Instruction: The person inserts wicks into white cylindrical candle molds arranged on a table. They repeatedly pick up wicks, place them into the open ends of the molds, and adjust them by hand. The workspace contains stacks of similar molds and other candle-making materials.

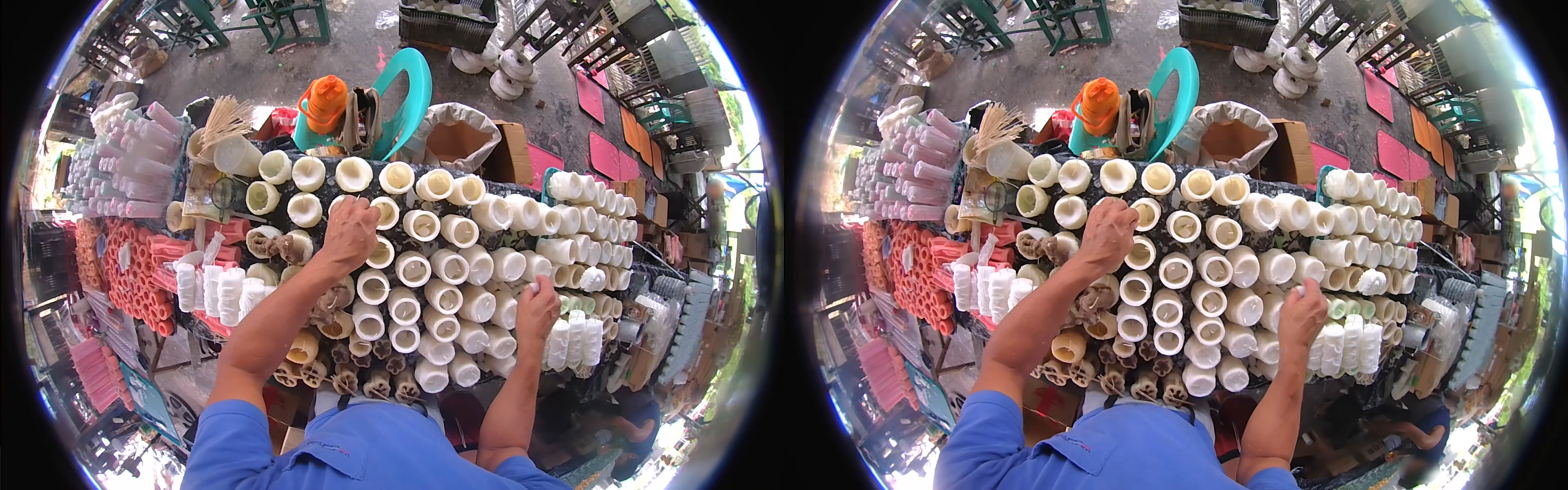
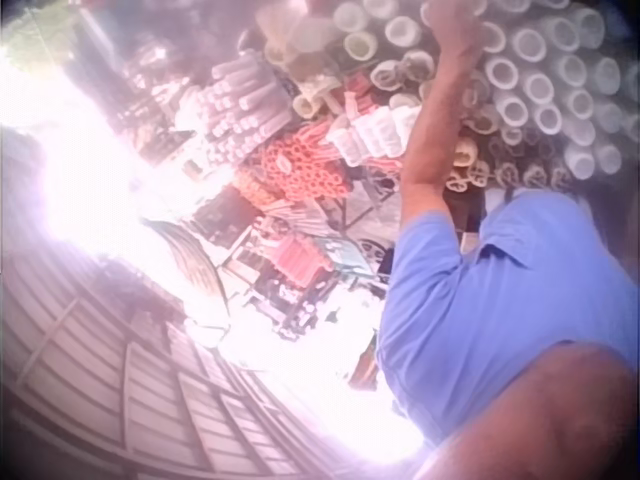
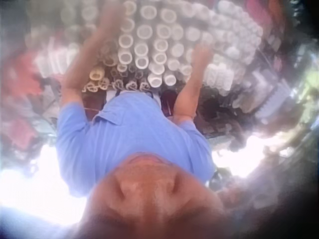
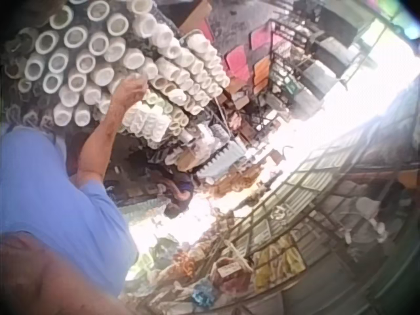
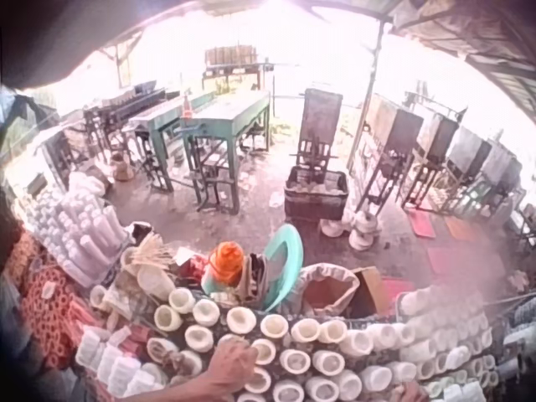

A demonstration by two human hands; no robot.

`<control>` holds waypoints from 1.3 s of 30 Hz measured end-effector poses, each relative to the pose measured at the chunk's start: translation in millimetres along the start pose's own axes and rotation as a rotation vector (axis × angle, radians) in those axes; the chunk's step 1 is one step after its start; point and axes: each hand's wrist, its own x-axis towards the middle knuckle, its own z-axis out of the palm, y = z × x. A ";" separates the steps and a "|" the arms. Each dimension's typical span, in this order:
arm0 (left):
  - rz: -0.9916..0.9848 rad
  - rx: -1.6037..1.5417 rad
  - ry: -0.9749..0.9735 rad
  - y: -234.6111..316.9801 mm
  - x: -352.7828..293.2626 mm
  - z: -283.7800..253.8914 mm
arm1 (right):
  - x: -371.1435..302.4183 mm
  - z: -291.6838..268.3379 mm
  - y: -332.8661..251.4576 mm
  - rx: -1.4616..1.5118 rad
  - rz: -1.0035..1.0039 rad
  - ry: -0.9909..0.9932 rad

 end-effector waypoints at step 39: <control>-0.054 -0.146 -0.055 -2.3 -1.6 3.7 | 12.2 109.5 -202.2 0.357 -0.927 -0.154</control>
